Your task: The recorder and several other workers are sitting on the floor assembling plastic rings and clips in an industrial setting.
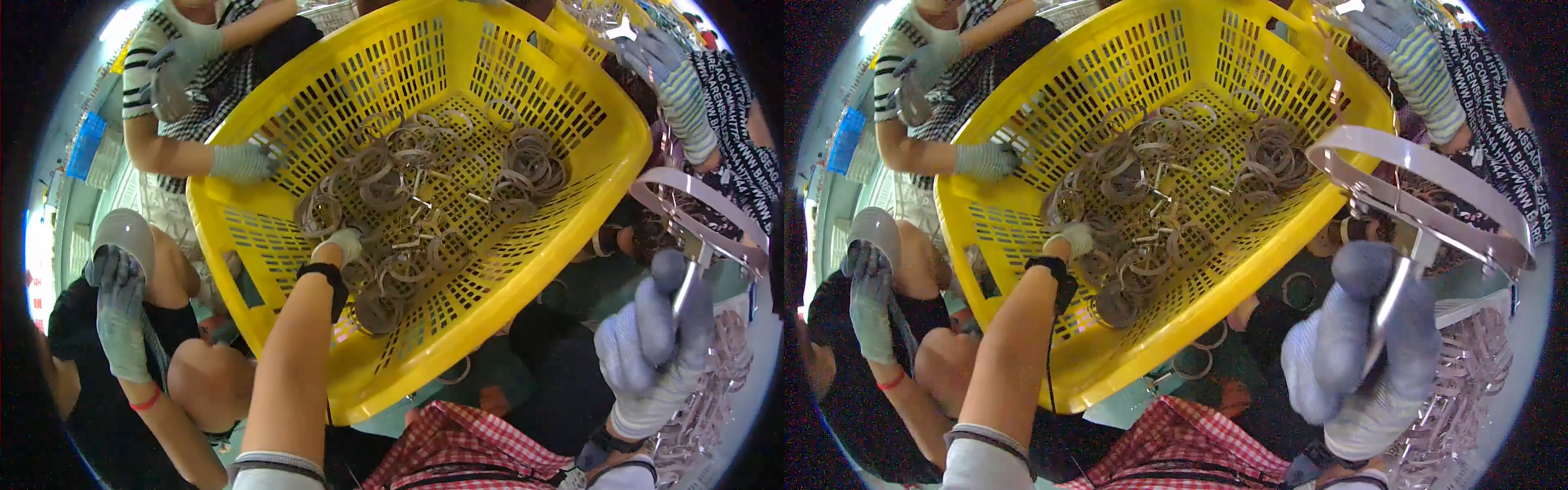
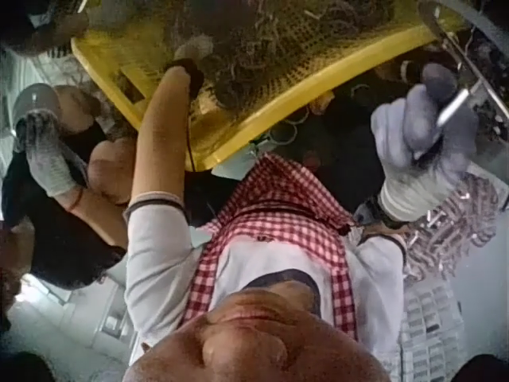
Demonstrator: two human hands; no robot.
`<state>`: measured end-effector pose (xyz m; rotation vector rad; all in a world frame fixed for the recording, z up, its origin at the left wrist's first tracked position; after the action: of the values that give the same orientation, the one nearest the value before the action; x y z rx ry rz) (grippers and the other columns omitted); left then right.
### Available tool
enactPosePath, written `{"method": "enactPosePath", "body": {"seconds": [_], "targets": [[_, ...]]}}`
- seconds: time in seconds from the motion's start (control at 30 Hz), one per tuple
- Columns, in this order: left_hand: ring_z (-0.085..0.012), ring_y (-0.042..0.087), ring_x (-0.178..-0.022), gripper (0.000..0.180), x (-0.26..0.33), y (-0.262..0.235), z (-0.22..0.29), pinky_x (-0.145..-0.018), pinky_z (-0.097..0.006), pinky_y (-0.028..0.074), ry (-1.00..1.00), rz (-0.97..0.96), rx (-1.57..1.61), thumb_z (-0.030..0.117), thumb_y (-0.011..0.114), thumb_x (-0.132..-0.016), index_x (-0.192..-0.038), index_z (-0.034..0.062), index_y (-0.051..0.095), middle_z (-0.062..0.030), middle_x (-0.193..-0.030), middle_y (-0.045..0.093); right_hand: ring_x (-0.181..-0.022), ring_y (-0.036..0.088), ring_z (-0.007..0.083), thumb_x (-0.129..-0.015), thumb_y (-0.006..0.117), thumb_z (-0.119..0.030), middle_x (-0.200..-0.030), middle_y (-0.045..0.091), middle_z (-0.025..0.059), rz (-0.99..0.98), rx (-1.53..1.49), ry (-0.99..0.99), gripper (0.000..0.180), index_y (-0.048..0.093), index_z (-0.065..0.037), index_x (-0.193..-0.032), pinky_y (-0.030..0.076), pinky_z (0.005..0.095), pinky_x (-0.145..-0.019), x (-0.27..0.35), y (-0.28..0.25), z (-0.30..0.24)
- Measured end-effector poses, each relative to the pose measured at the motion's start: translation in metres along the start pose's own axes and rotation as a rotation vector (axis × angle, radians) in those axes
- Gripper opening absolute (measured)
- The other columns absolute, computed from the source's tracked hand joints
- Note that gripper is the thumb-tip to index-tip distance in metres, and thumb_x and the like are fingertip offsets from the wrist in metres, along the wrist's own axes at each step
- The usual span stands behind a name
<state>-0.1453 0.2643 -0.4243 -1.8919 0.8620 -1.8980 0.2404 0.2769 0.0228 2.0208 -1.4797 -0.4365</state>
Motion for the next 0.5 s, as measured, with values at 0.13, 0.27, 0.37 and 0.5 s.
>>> {"method": "enactPosePath", "body": {"seconds": [0.13,0.27,0.37,0.5], "targets": [[-0.0327,0.05,-0.119,0.07,-0.013,0.067,-0.036,-0.091,-0.043,0.047,-0.371,-0.225,0.439,0.021,0.06,-0.084,-0.145,0.0149,0.027,-0.0174,-0.138,0.044,-0.03,0.03,0.0104,-0.101,0.029,-0.035,-0.051,0.032,-0.0004,-0.258,-0.064,0.127,0.051,0.032,0.001,-0.138,0.03,0.0268,-0.03,-0.004,0.001,-0.009],[-0.0348,0.044,-0.125,0.087,0.002,0.043,-0.019,-0.097,-0.048,0.043,-0.579,-0.073,0.448,0.018,0.066,-0.079,-0.148,0.0159,0.015,-0.0174,-0.143,0.036,-0.031,0.031,0.0123,-0.101,0.023,-0.038,-0.049,0.036,0.0009,0.114,-0.024,0.116,0.051,0.04,0.002,-0.129,0.029,0.0315,-0.033,0.004,-0.038,-0.021],[-0.0343,0.041,-0.128,0.091,0.017,0.028,-0.016,-0.101,-0.046,0.041,-0.646,-0.104,0.604,0.021,0.068,-0.078,-0.148,0.0165,0.011,-0.0163,-0.146,0.031,-0.031,0.031,0.012,-0.101,0.023,-0.038,-0.049,0.037,0.0002,0.112,-0.001,0.121,0.051,0.042,0.001,-0.127,0.029,0.0314,-0.033,0.006,-0.05,-0.024],[-0.0335,0.041,-0.128,0.092,0.011,0.041,-0.034,-0.101,-0.044,0.041,-0.63,0.2,0.502,0.027,0.07,-0.077,-0.148,0.0161,0.013,-0.0159,-0.146,0.032,-0.03,0.031,0.0117,-0.101,0.024,-0.04,-0.048,0.039,-0.0007,0.276,0.053,0.114,0.052,0.042,0.001,-0.127,0.029,0.031,-0.032,0.011,-0.056,-0.021]]}}
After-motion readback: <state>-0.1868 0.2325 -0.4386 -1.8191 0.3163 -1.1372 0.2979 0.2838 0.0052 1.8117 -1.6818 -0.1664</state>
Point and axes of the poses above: each hand's wrist, its own x-axis away from the middle knuckle, its own y-axis out of the palm, z = x × y, the point moved 9 cm from there along -x, towards the middle knuckle
